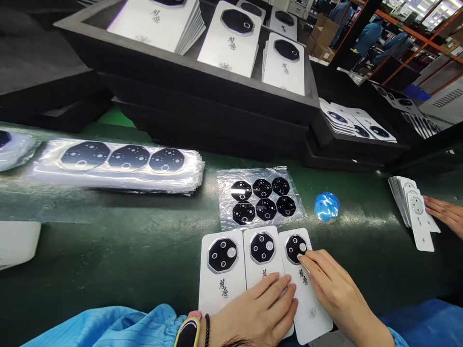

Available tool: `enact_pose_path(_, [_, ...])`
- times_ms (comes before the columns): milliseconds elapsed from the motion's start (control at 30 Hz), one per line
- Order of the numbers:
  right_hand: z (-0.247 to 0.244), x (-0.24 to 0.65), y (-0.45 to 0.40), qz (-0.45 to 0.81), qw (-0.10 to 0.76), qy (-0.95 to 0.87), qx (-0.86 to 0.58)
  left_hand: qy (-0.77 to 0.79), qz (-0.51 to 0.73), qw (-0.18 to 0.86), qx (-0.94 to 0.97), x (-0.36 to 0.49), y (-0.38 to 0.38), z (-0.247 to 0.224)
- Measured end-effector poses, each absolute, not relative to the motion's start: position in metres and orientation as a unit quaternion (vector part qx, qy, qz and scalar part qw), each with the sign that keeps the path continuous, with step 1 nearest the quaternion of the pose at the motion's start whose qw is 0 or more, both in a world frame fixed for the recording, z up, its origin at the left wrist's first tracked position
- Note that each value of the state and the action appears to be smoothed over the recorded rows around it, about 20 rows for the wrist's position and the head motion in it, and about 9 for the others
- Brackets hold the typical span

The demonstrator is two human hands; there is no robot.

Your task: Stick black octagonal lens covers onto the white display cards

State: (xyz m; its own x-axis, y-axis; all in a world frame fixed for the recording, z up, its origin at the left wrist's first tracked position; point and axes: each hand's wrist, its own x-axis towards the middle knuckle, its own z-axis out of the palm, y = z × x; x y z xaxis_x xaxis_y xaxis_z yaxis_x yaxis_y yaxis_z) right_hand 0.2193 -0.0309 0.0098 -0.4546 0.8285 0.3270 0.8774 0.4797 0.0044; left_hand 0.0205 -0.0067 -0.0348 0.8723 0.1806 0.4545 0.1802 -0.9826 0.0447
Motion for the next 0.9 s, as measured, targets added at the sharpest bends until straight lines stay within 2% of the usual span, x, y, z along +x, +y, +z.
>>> enact_pose_path(200, [0.01,0.221,-0.029,-0.058,0.152,-0.846,-0.508,0.098,0.245,-0.011,0.964,0.021,-0.006,-0.033])
enact_pose_path(367, [0.018,0.224,-0.021,0.08,0.195,-0.809,-0.549,0.099,0.258,-0.018,0.961,0.023,-0.005,-0.035])
enact_pose_path(467, [0.023,0.228,-0.021,0.12,0.231,-0.755,-0.602,0.095,0.269,-0.016,0.958,0.025,-0.005,-0.039])
enact_pose_path(667, [0.024,0.233,-0.025,0.146,0.235,-0.723,-0.633,0.09,0.238,-0.018,0.967,0.023,-0.002,-0.033])
enact_pose_path(900, [0.015,0.227,-0.024,0.119,0.24,-0.755,-0.598,0.079,0.198,-0.032,0.976,0.019,-0.002,-0.033])
